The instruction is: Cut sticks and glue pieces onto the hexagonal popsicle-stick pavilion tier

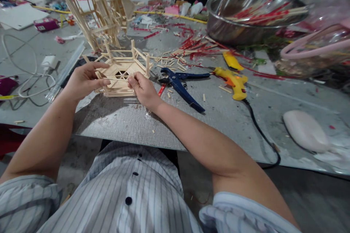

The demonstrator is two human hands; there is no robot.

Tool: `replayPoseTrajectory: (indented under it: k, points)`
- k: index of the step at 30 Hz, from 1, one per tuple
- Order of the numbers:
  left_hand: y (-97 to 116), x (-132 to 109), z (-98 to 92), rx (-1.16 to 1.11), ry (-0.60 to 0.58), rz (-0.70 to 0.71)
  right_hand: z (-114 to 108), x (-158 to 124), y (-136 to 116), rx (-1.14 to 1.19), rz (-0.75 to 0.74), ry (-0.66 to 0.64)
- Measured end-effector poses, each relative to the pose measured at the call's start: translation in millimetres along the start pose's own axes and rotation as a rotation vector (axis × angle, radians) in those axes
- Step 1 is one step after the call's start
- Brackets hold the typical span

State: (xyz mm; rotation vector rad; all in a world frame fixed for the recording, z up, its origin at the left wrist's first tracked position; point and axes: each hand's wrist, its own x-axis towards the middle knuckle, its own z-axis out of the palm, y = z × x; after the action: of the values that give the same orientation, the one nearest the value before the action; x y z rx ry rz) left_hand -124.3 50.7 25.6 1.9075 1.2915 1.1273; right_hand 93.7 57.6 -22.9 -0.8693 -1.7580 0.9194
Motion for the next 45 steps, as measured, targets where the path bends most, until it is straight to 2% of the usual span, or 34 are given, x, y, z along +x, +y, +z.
replayPoseTrajectory:
  k: [7,11,18,22,27,38,45]
  points:
    - [7,-1,3.9,0.09,-0.001,-0.005,-1,0,8,0.157,-0.014,-0.074]
    - [7,-2,3.1,0.06,0.001,-0.021,-1,-1,7,0.119,0.008,-0.037]
    - [5,0,0.1,0.029,-0.076,-0.056,-3,-3,-3,0.073,-0.014,-0.023]
    - [4,1,-2.2,-0.006,-0.129,-0.036,-3,-1,-1,0.172,0.007,-0.009]
    - [0,1,-4.3,-0.023,-0.167,-0.013,-5,0,1,0.322,0.056,-0.053]
    - [0,0,-4.5,0.059,-0.148,0.046,-4,-1,-4,0.285,0.043,0.006]
    - [-2,1,-5.5,0.091,-0.14,0.054,-7,-1,-7,0.323,0.057,-0.049]
